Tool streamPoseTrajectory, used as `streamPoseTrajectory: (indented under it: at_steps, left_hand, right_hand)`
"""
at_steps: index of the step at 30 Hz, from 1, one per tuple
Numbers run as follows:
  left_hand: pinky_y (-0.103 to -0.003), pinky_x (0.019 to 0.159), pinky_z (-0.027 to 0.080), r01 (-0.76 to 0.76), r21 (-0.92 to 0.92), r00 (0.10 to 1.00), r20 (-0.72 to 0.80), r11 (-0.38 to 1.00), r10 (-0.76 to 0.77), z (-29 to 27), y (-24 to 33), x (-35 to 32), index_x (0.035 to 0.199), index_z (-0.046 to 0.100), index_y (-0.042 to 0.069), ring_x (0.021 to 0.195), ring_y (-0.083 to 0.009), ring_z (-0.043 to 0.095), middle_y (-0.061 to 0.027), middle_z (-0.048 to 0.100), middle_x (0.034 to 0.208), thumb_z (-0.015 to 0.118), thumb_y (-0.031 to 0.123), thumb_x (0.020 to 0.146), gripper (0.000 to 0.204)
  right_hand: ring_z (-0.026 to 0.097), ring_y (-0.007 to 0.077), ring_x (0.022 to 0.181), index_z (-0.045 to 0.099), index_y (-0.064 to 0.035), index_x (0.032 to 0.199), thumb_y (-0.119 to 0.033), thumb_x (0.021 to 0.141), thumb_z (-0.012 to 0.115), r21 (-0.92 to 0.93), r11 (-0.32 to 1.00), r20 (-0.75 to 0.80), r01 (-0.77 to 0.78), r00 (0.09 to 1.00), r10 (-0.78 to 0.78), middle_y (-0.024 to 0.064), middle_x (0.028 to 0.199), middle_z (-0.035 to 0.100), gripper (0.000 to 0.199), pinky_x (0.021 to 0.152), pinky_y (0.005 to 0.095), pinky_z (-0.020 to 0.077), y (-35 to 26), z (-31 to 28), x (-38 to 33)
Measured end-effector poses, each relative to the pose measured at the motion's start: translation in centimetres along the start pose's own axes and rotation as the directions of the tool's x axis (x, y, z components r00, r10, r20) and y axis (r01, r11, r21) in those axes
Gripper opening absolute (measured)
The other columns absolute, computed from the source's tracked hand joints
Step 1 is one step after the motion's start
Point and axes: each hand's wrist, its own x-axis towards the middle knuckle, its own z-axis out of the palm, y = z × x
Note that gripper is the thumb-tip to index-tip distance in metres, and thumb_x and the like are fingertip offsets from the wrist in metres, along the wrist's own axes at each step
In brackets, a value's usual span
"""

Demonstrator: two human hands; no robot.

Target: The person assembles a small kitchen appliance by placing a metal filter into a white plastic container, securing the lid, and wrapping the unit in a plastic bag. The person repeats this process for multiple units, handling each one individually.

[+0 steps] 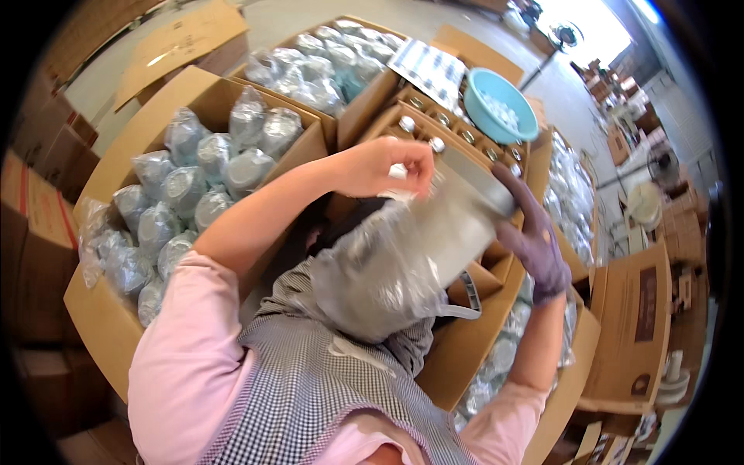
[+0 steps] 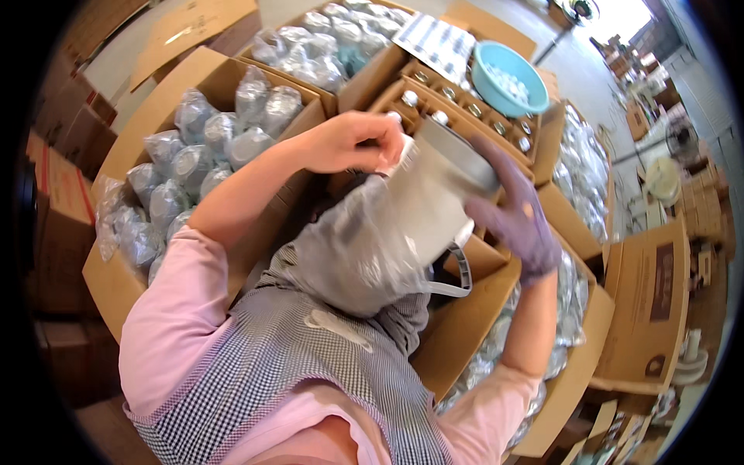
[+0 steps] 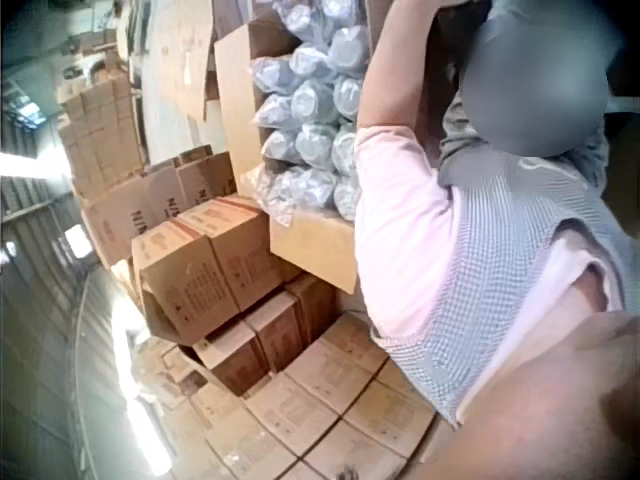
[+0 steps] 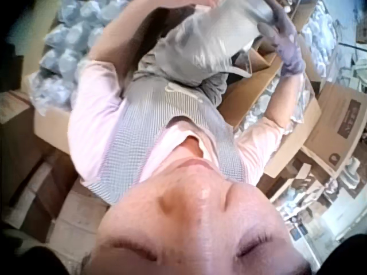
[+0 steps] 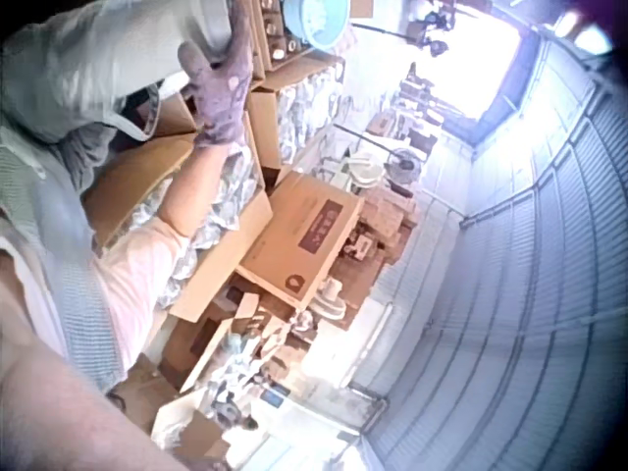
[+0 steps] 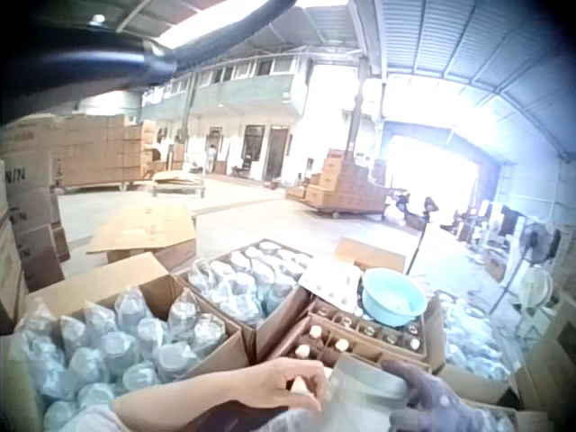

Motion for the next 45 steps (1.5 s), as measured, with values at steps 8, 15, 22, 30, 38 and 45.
streamPoseTrajectory:
  at_steps: [8, 15, 22, 30, 38, 45]
  left_hand:
    - [-0.033, 0.061, 0.048, 0.101, 0.356, 0.909, 0.348, 0.929, -0.232, 4.1, 1.3, -4.1, 0.081, 0.065, 0.002, 0.065, -0.0207, 0.062, -0.0086, 0.063, 0.067, 0.078, 0.02, 0.076, 0.023]
    - [-0.03, 0.052, 0.041, 0.17, 0.266, 0.959, -0.267, 0.949, -0.097, 2.8, 2.1, -0.3, 0.081, 0.063, 0.0, 0.053, -0.0118, 0.049, -0.0085, 0.056, 0.061, 0.071, 0.011, 0.086, 0.014]
    - [-0.029, 0.052, 0.041, 0.089, 0.203, 0.857, -0.515, 0.975, 0.029, 1.0, 0.3, -0.2, 0.081, 0.053, 0.003, 0.056, -0.0107, 0.052, -0.0018, 0.05, 0.061, 0.063, 0.011, 0.093, 0.017]
    - [-0.027, 0.078, 0.048, 0.457, -0.318, 0.844, -0.141, 0.831, -0.518, 5.0, -8.4, -9.0, 0.12, 0.054, 0.006, 0.088, -0.0077, 0.054, 0.0, 0.057, 0.102, 0.044, 0.032, 0.104, 0.033]
    - [-0.019, 0.051, 0.034, 0.308, -0.546, 0.747, -0.368, 0.78, -0.553, 8.4, -9.3, -10.3, 0.119, 0.063, 0.005, 0.059, -0.0007, 0.041, 0.0082, 0.053, 0.074, 0.053, 0.028, 0.101, 0.03]
    - [-0.019, 0.064, 0.041, 0.151, -0.47, 0.793, -0.467, 0.869, -0.391, 8.9, -5.5, -9.4, 0.115, 0.064, 0.001, 0.075, -0.0007, 0.05, 0.0066, 0.061, 0.083, 0.044, 0.03, 0.105, 0.037]
  right_hand:
    - [0.05, 0.0356, 0.124, 0.038, -0.0062, 0.143, -0.032, 0.089, 0.062, -0.348, 0.937, 0.136, 0.019, 0.99, 0.03, 0.0197, 0.136, 0.05, 0.065, 0.104, 0.0395, 0.0401, -1.4, 3.0, 5.2]
    - [0.046, 0.0376, 0.128, 0.035, -0.0034, 0.144, -0.044, 0.089, 0.059, -0.496, 0.632, 0.269, 0.596, 0.797, -0.541, 0.0232, 0.139, 0.047, 0.073, 0.106, 0.039, 0.0394, 1.7, 2.4, 8.1]
    - [0.049, 0.0366, 0.125, 0.04, 0.0001, 0.142, -0.041, 0.069, 0.08, -0.309, 0.894, 0.112, 0.324, 0.946, -0.304, 0.0231, 0.131, 0.053, 0.092, 0.106, 0.039, 0.0387, -2.6, 4.6, 5.5]
    - [0.046, 0.0282, 0.131, 0.044, -0.0056, 0.143, -0.034, 0.066, 0.071, -0.161, 0.973, 0.008, 0.165, 0.986, -0.166, 0.016, 0.138, 0.051, 0.086, 0.11, 0.0385, 0.0339, -2.5, 3.8, 2.2]
    - [0.033, 0.0306, 0.14, 0.007, 0.0013, 0.152, -0.036, 0.05, 0.095, 0.41, 0.889, 0.027, -0.203, 0.977, 0.211, 0.0256, 0.152, 0.028, 0.14, 0.113, 0.041, 0.0304, 8.0, 7.2, -8.8]
    - [0.055, 0.0263, 0.124, 0.051, 0.0015, 0.134, -0.015, 0.074, 0.081, -0.173, 0.983, -0.364, 0.07, 0.922, -0.129, 0.0174, 0.136, 0.053, 0.07, 0.102, 0.0361, 0.044, 5.0, 10.2, -10.3]
